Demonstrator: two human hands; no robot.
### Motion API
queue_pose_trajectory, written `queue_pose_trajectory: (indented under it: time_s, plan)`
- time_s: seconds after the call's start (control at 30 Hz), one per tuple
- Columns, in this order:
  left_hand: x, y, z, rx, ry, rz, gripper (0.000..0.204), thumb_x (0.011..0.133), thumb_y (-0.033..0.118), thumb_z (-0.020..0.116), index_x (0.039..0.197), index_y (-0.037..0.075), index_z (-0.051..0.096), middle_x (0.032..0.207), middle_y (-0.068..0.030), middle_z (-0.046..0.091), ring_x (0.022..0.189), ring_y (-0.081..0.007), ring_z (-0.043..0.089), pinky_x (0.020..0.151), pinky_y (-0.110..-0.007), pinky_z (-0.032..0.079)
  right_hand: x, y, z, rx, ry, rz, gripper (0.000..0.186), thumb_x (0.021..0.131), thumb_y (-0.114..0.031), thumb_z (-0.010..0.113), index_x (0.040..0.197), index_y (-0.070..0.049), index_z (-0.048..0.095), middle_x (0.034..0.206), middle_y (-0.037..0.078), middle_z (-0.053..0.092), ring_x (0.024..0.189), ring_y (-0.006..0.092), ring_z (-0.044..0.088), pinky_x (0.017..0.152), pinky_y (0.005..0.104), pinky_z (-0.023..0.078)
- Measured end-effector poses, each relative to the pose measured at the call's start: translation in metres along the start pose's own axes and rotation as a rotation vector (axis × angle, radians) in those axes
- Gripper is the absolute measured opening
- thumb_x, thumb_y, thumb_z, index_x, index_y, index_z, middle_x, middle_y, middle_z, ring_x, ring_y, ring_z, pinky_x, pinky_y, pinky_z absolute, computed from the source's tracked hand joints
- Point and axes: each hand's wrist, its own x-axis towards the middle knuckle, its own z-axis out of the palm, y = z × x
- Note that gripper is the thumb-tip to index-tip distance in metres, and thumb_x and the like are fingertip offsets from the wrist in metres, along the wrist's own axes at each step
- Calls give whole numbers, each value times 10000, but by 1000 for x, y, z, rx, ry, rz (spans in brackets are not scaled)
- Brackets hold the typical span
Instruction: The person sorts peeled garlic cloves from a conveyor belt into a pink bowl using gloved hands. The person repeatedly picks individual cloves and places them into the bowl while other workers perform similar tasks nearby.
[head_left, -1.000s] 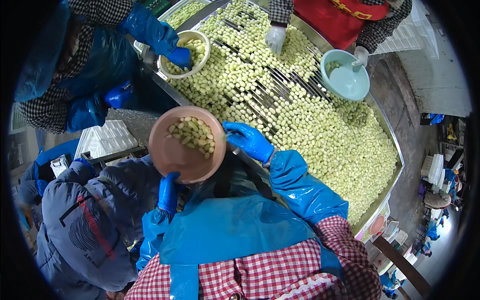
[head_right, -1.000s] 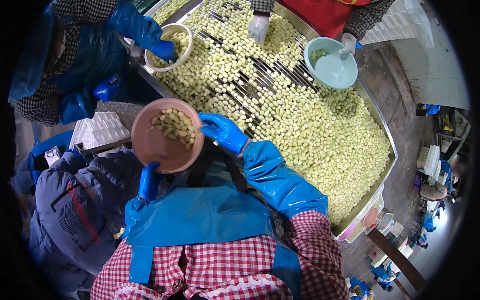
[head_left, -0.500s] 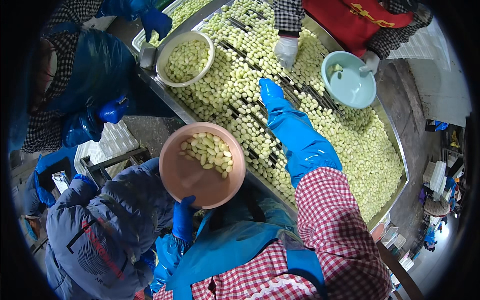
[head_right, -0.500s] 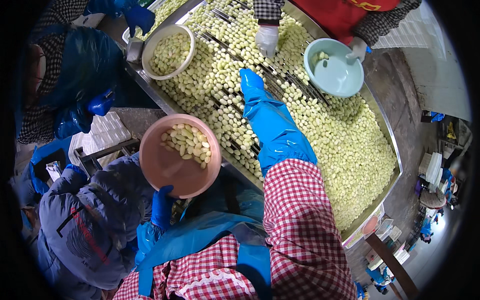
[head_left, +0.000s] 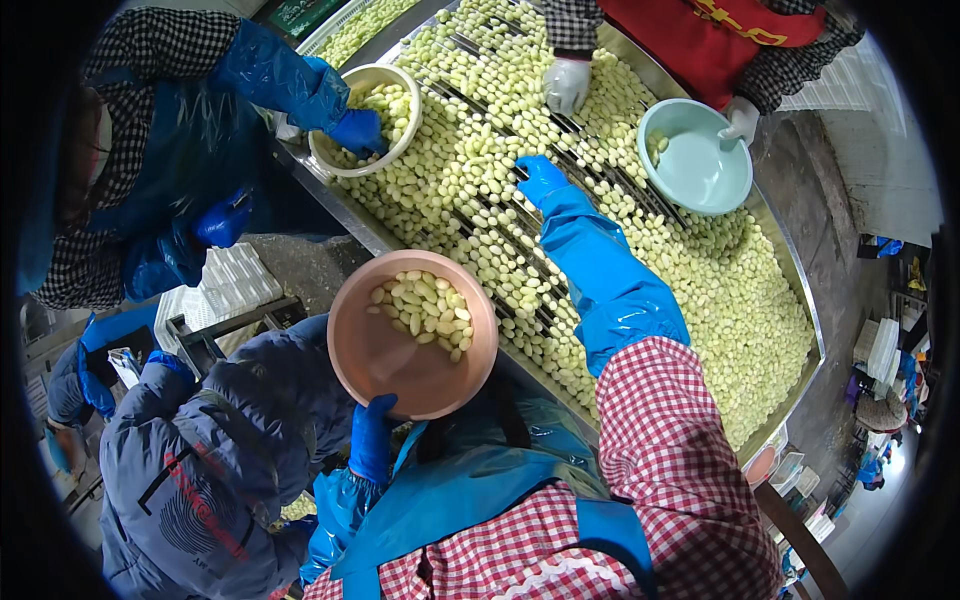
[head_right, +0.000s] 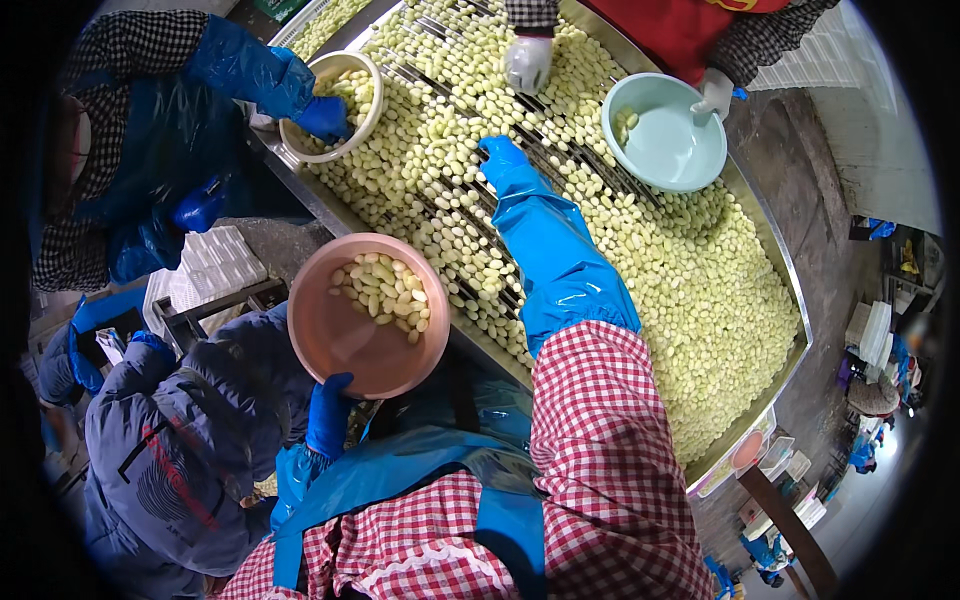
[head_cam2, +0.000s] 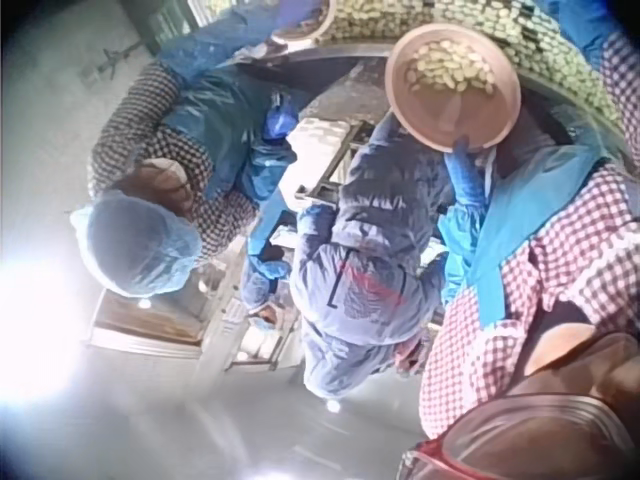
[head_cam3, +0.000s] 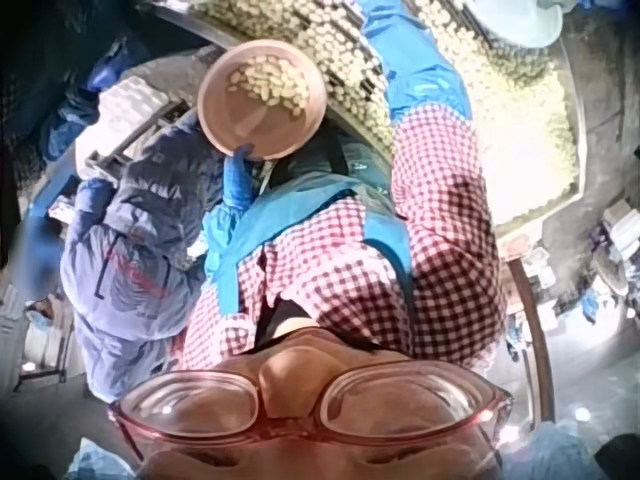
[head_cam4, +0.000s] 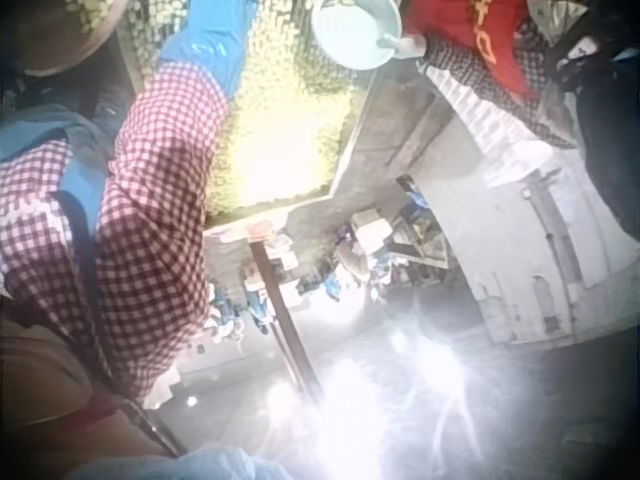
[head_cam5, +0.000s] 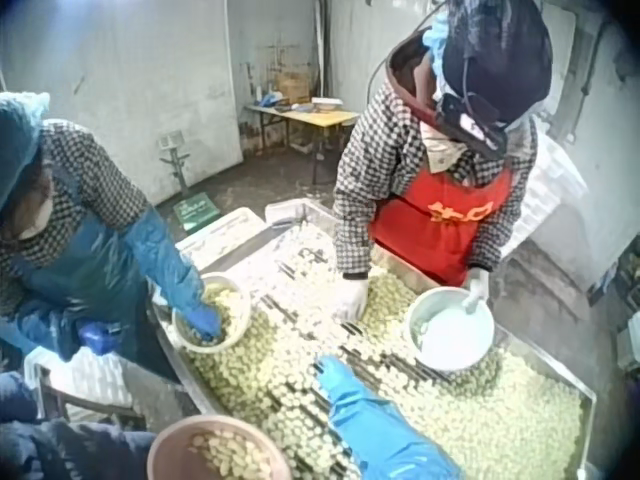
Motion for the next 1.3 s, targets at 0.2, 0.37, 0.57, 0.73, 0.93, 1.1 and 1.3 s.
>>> queue_pose_trajectory:
  time_s: [0.2, 0.37, 0.57, 0.73, 0.93, 1.1, 1.3]
  plan:
    - [2, -2, 6, -20, -1, 5, 479, 799, 127, 588, 1238, -31, 478, 1136, -148, 577, 1000, -276, 601, 828, -378, 518, -56, 9, 19, 190, 179, 1, 266, 837, -111, 594, 1102, -100, 614, 1080, 177, 604, 969, 346, 586, 854, 427, 470]
    - [11, -7, -8, 18, 13, 1, 359, 818, 128, 594, 1153, 13, 533, 1077, -98, 577, 978, -222, 578, 805, -345, 499, -201, -7, 13, -429, -123, -295, 500, 885, -202, 514, 1373, -122, 442, 1437, 149, 384, 1333, 346, 331, 1115, 478, 227]
    - [25, -24, -26, 151, -127, 85, 422, 802, 153, 601, 1189, 10, 513, 1093, -94, 570, 993, -231, 572, 833, -363, 480, -317, 54, -39, -423, 341, 557, 627, 894, -463, 539, 1448, -251, 334, 1503, 214, 213, 1353, 470, 211, 1066, 621, 183]
    - [41, -34, -33, 177, -195, 25, 409, 812, 181, 607, 1166, -6, 527, 1112, -118, 567, 1009, -259, 579, 879, -369, 480, -344, -4, -25, -343, -128, 337, 660, 882, -467, 552, 1461, -321, 273, 1514, 182, 202, 1360, 433, 235, 1048, 615, 232]
    - [25, -13, -9, -45, -178, -107, 411, 822, 182, 596, 1174, -13, 516, 1137, -129, 549, 1064, -259, 555, 913, -386, 466, -266, 53, -49, 71, 455, 205, 252, 913, -88, 546, 1153, -87, 623, 1200, 144, 563, 1062, 288, 570, 926, 335, 471]
    - [34, -21, -32, 72, -188, -108, 546, 812, 239, 601, 1278, 9, 431, 1202, -125, 543, 1089, -278, 530, 951, -390, 419, -208, 90, -45, -182, 142, 113, 297, 872, -135, 538, 1162, -149, 604, 1168, 129, 571, 1019, 333, 574, 875, 414, 477]
    - [40, -29, -43, -4, -109, -161, 250, 838, 142, 596, 1058, 35, 548, 1080, -121, 549, 1032, -254, 561, 868, -372, 504, -195, 96, -53, 79, 207, 239, 270, 864, -59, 538, 1102, -132, 642, 989, 127, 657, 831, 288, 628, 734, 377, 517]
